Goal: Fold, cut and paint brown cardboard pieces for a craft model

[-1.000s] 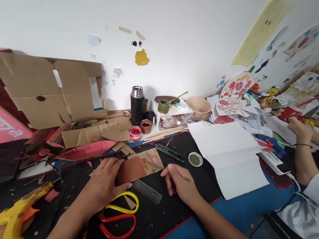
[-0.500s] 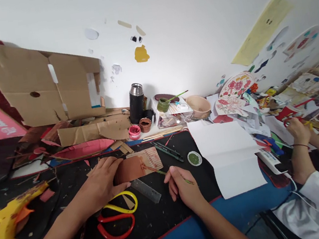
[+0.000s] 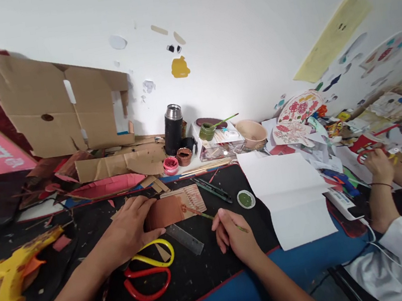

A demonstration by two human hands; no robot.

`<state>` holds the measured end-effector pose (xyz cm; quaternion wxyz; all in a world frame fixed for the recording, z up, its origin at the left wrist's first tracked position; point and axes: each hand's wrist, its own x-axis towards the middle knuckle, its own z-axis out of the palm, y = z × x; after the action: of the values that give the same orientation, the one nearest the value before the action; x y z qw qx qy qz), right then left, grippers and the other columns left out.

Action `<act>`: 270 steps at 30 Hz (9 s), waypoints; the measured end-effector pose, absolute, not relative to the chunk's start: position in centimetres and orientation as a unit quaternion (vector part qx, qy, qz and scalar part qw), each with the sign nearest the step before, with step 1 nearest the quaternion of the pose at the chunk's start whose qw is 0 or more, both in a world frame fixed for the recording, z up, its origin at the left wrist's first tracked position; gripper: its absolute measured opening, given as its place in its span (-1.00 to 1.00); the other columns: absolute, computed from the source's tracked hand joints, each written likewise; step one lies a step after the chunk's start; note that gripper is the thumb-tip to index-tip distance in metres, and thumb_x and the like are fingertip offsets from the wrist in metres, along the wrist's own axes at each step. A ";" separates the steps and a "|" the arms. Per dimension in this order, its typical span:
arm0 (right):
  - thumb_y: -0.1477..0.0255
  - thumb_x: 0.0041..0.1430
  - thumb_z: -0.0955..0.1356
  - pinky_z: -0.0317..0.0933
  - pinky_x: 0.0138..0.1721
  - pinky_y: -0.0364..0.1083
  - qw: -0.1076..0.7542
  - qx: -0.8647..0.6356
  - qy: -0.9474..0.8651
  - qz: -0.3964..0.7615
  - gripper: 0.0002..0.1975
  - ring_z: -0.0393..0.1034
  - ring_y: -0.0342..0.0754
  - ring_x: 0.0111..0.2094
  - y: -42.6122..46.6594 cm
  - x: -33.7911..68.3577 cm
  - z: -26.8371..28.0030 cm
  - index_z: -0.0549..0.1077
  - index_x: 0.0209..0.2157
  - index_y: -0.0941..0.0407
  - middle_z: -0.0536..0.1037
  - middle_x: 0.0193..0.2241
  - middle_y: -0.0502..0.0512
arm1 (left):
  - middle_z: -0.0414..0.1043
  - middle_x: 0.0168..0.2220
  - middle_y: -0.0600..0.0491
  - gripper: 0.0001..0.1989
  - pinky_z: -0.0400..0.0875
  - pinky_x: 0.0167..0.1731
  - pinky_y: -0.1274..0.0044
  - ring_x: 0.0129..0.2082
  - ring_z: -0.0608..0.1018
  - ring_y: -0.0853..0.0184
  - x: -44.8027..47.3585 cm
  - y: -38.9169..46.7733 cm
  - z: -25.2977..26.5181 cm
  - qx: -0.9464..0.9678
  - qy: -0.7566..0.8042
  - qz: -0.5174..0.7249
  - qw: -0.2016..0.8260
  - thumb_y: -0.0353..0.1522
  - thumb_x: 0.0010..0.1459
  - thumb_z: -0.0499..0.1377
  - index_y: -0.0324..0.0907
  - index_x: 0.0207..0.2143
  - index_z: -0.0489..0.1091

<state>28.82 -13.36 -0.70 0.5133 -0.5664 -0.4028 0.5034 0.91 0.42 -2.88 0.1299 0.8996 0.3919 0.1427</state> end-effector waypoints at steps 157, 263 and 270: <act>-0.08 0.39 0.34 -0.12 -0.72 -0.21 0.573 -0.496 -0.344 0.555 -0.41 0.04 -0.25 -0.82 -12.9 27.8 -0.9 0.32 -0.53 0.09 0.13 -0.80 -0.21 | 0.50 0.09 -0.15 -0.37 0.44 0.11 0.20 0.11 0.52 -0.06 0.8 0.5 -2.8 0.896 0.384 0.170 0.145 0.02 0.20 0.29 -0.12 0.21 0.41; -0.12 0.32 0.36 0.04 -0.67 -0.22 0.519 -0.568 -0.400 0.498 -0.42 0.29 -0.19 -0.72 -14.1 28.2 -0.3 0.57 -0.26 0.17 0.43 -0.65 -0.06 | 0.50 0.07 -0.17 -0.36 0.45 0.11 0.20 0.09 0.54 -0.05 0.7 0.6 -3.0 0.904 0.372 0.176 0.116 0.05 0.21 0.27 -0.16 0.19 0.42; -0.19 0.33 0.30 0.07 -0.63 -0.19 0.526 -0.556 -0.427 0.483 -0.33 0.26 -0.18 -0.72 -13.9 28.2 -0.9 0.51 -0.43 0.15 0.27 -0.71 -0.11 | 0.53 0.06 -0.16 -0.35 0.46 0.10 0.18 0.09 0.54 -0.07 0.9 0.5 -2.8 0.898 0.379 0.180 0.132 0.07 0.19 0.26 -0.12 0.17 0.44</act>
<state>28.20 -13.94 -0.90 0.5256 -0.5556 -0.4267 0.4826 0.87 0.53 -2.76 0.1318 0.8980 0.3793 0.1798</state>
